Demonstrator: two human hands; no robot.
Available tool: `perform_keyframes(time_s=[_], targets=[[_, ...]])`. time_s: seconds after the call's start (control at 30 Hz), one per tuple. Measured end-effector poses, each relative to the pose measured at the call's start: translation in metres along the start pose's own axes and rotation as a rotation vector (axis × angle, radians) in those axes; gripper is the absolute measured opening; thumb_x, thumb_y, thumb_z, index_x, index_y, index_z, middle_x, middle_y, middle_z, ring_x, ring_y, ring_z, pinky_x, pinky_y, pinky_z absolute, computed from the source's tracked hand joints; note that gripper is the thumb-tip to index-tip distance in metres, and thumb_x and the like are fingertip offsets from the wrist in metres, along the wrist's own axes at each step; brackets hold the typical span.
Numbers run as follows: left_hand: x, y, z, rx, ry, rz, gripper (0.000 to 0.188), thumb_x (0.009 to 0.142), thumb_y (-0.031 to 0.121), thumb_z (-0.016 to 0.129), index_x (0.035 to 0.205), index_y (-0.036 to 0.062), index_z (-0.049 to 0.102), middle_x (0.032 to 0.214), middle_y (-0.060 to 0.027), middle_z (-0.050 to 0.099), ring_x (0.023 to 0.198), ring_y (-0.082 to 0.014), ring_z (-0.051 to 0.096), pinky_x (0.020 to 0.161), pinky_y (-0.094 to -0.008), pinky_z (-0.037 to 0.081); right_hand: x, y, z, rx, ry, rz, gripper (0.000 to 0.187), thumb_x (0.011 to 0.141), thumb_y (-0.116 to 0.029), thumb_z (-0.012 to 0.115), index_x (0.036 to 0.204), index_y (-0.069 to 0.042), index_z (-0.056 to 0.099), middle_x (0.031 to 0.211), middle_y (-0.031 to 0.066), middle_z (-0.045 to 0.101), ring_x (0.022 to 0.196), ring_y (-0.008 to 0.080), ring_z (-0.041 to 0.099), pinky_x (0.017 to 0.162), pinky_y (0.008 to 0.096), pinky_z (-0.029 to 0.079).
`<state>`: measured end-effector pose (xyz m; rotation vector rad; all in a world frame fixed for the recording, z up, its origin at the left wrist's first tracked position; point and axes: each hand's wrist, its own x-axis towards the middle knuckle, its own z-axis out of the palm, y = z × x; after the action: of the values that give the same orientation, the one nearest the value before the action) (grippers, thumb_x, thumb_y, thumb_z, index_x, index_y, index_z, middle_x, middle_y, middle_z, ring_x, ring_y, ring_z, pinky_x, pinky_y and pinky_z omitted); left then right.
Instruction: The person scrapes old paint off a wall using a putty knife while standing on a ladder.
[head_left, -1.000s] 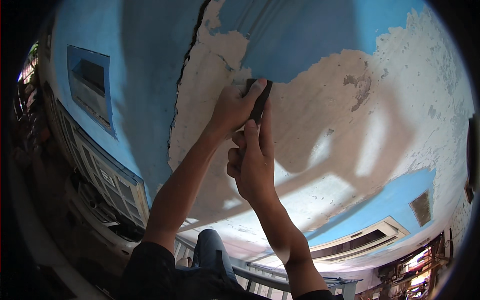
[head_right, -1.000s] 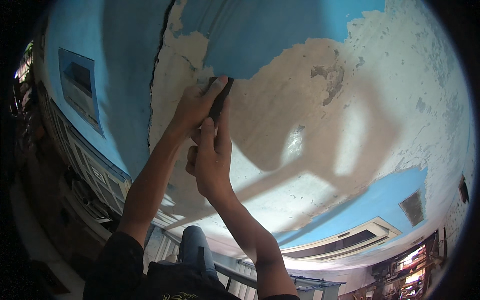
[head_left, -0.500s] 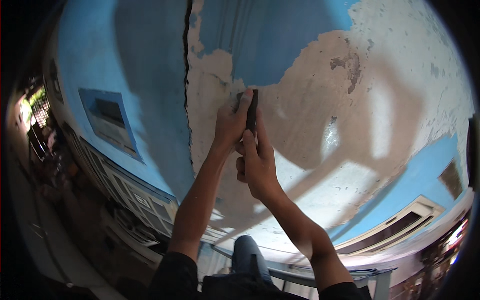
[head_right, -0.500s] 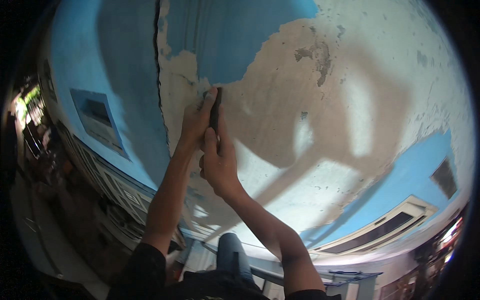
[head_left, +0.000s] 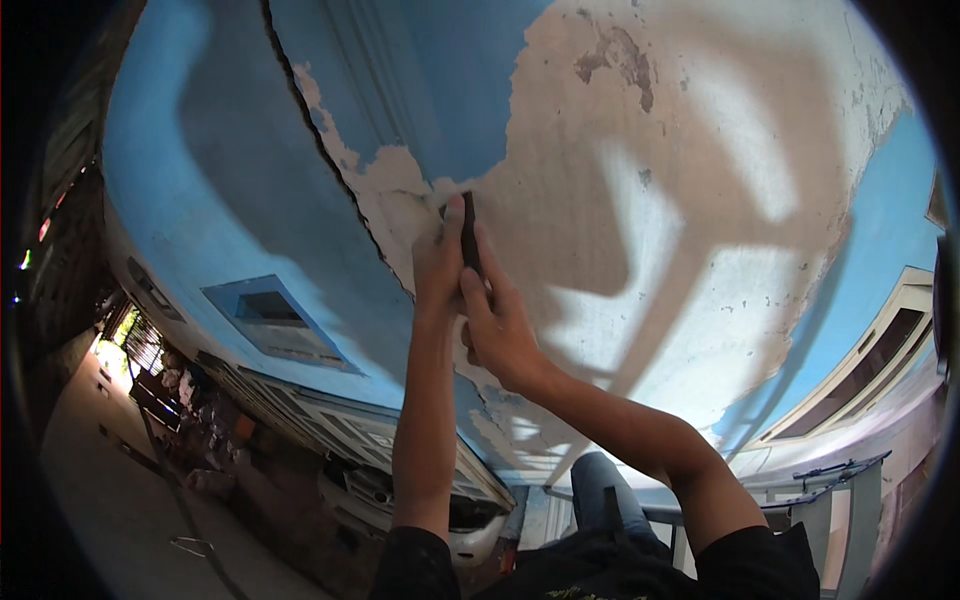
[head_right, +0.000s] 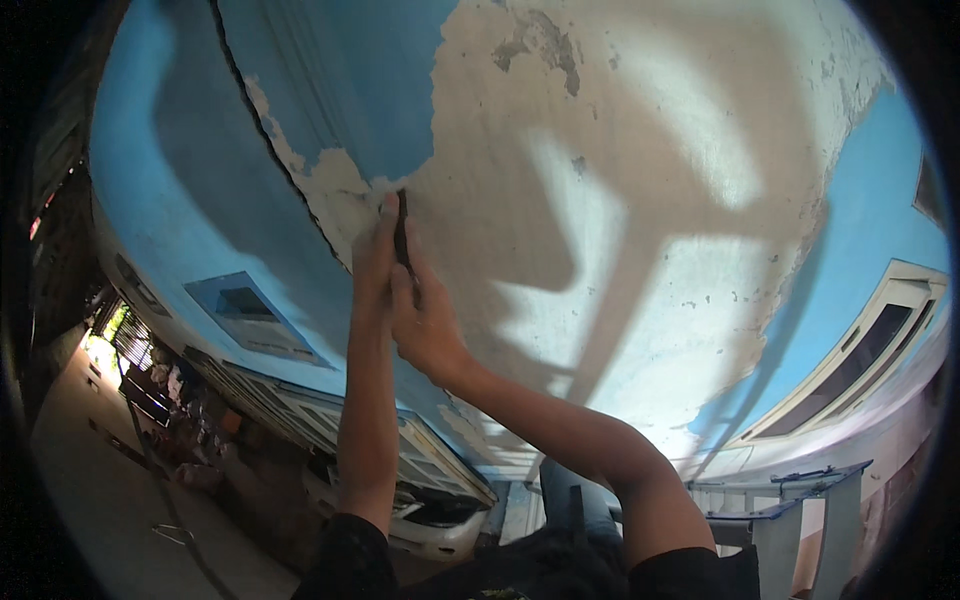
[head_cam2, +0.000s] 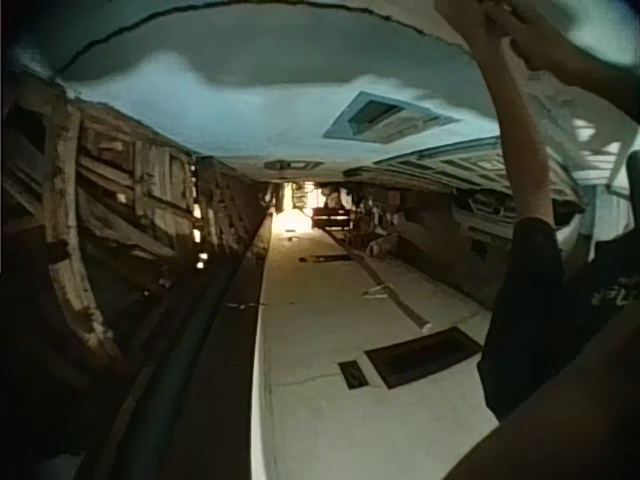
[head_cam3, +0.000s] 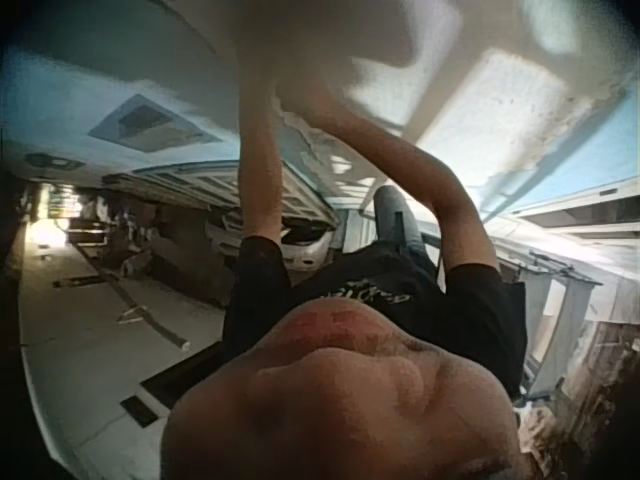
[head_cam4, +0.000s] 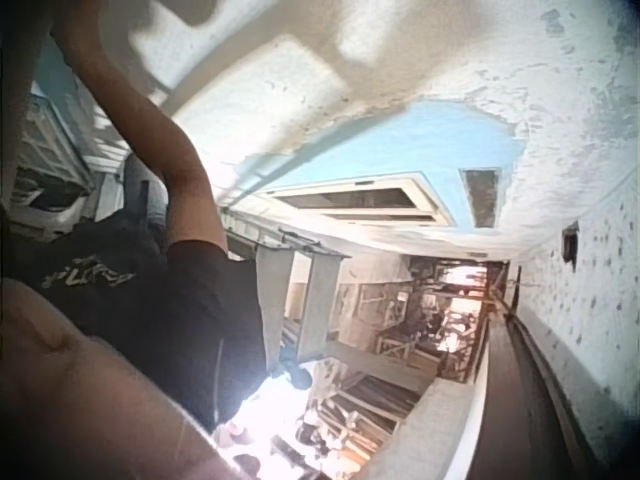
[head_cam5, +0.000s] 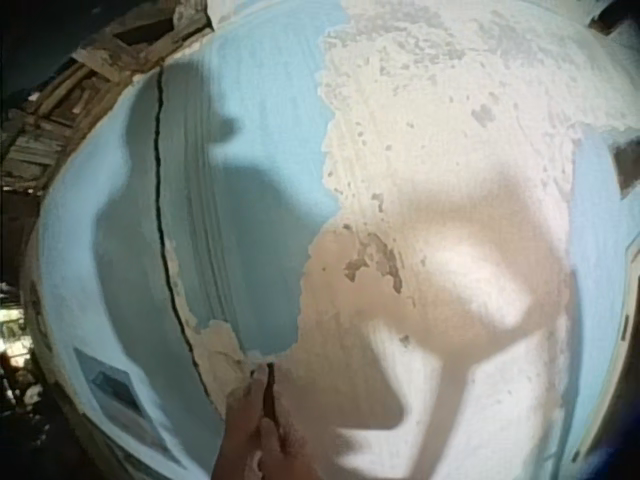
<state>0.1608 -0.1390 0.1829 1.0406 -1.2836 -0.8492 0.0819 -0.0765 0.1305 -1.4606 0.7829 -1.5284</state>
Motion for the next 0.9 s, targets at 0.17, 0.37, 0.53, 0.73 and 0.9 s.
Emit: perform_keyframes(time_s=[0.17,0.37,0.53,0.73,0.9], targets=[[0.005,0.019,-0.005,-0.044,0.024,0.194,0.051,0.092,0.048,0.058,0.079,-0.0011,0.065,0.065,-0.0029,0.056,0.058,-0.0123,0.053,0.053,-0.0292,0.042,0.014,-0.02,0.012,0.027,0.003,-0.027,0.057,0.102,-0.025,0.035,0.153,-0.022,0.009,0.068,0.002,0.044,0.048,0.0076,0.039,0.041,0.0252,0.036],[0.008,0.006,0.0,0.017,0.085,0.082,0.05,0.093,0.048,0.056,0.082,-0.0002,0.065,0.068,-0.0029,0.057,0.062,-0.0114,0.054,0.055,-0.0289,0.042,0.005,-0.016,0.007,0.131,-0.007,0.055,0.056,0.102,-0.027,0.036,0.152,-0.024,0.011,0.069,0.0024,0.045,0.048,0.0077,0.039,0.041,0.0247,0.037],[0.006,0.029,-0.008,-0.076,-0.005,0.058,0.048,0.093,0.047,0.056,0.077,0.002,0.062,0.065,-0.0023,0.056,0.06,-0.01,0.054,0.051,-0.0269,0.041,0.018,-0.028,0.02,0.085,0.021,-0.017,0.055,0.102,-0.026,0.035,0.152,-0.025,0.011,0.072,0.0027,0.045,0.048,0.007,0.038,0.04,0.0233,0.035],[0.012,0.017,-0.01,-0.081,0.013,0.011,0.051,0.092,0.05,0.055,0.076,0.0025,0.062,0.064,-0.0015,0.055,0.055,-0.0104,0.053,0.049,-0.0277,0.04,0.015,-0.023,0.019,0.128,-0.01,0.034,0.056,0.102,-0.026,0.035,0.153,-0.027,0.009,0.076,0.0033,0.045,0.048,0.0067,0.037,0.04,0.0232,0.034],[0.015,0.002,0.0,-0.021,0.098,0.136,0.052,0.091,0.052,0.056,0.076,0.0018,0.063,0.065,-0.0022,0.057,0.055,-0.0108,0.053,0.049,-0.0269,0.04,0.018,-0.027,0.013,0.11,-0.021,0.033,0.056,0.102,-0.025,0.035,0.152,-0.028,0.009,0.08,0.0036,0.045,0.048,0.0065,0.036,0.04,0.0226,0.032]])
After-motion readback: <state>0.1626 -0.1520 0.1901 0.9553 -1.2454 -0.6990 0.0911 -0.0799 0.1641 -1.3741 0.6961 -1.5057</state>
